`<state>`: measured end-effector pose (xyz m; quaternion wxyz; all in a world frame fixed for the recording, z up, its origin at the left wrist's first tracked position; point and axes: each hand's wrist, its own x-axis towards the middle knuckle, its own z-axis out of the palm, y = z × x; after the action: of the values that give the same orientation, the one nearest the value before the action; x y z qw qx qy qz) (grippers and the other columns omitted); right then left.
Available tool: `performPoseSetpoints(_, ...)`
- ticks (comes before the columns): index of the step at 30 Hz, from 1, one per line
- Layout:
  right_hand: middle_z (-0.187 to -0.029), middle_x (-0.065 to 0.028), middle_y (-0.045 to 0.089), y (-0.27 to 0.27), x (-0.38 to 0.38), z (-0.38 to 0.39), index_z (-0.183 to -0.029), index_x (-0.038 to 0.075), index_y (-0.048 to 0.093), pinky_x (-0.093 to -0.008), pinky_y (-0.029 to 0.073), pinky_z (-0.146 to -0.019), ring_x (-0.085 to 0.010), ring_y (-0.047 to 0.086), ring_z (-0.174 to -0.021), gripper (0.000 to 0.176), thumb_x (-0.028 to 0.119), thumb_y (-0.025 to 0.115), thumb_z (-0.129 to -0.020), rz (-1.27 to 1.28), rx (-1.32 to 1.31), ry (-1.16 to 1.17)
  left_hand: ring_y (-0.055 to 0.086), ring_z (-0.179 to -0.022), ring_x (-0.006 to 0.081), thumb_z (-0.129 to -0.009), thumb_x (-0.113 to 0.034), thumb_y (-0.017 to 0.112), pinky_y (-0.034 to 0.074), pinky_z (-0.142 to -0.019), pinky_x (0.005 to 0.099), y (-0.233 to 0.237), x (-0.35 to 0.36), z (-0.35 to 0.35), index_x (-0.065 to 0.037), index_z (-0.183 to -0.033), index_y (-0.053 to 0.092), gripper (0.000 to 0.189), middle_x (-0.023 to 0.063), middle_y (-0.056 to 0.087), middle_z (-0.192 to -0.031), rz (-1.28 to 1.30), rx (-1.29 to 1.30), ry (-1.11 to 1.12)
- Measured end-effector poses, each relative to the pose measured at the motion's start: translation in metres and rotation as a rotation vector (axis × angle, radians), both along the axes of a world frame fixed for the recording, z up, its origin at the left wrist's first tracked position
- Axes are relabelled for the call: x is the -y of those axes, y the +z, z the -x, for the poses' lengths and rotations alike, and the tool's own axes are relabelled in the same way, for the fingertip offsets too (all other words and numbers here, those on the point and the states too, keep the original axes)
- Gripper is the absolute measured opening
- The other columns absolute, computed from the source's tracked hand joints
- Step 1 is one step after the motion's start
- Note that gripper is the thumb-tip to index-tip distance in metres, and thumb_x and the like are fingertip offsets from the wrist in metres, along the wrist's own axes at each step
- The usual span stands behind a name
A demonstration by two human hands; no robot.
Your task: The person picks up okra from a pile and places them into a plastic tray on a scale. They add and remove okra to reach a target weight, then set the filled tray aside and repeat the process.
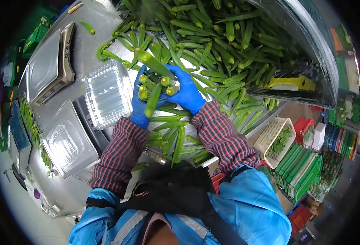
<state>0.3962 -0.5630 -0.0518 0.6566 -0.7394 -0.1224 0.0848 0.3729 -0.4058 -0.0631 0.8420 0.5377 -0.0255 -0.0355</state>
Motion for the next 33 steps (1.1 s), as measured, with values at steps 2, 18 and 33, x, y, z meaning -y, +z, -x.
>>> performPoseSetpoints(2,-0.124,-0.0095,0.053,-0.025,0.007,0.001,-0.129,0.008,0.044,-0.0366,0.040,-0.100,-0.0223,0.052,-0.114,0.080,0.017,0.085,-0.061,0.083,-0.100,0.013,0.056,-0.108,0.0204,-0.071,0.001,0.075,0.050,-0.090,0.0329,-0.006,-0.003,0.004,-0.004,-0.140,0.029,0.083,0.0112,0.050,-0.125,-0.034,0.081,0.015)
performPoseSetpoints(18,-0.120,-0.0106,0.055,-0.013,-0.012,0.012,-0.126,0.009,0.050,-0.0364,0.041,-0.099,-0.0238,0.054,-0.112,0.077,0.013,0.086,-0.058,-0.126,0.025,-0.011,0.051,-0.113,0.0197,-0.063,0.000,0.082,0.044,-0.099,0.0342,-0.003,0.013,0.008,-0.007,-0.139,0.027,0.094,0.0093,0.050,-0.121,0.089,0.100,-0.020)
performPoseSetpoints(33,-0.121,-0.0129,0.058,0.148,-0.271,0.033,-0.135,0.007,0.040,-0.0328,0.044,-0.094,-0.0219,0.056,-0.110,0.085,0.026,0.079,-0.063,0.109,0.010,0.663,0.057,-0.102,0.0181,-0.080,-0.009,0.070,0.050,-0.084,0.0289,0.142,-0.195,0.114,-0.006,-0.129,0.041,0.057,0.0092,0.053,-0.117,0.407,0.044,0.630)
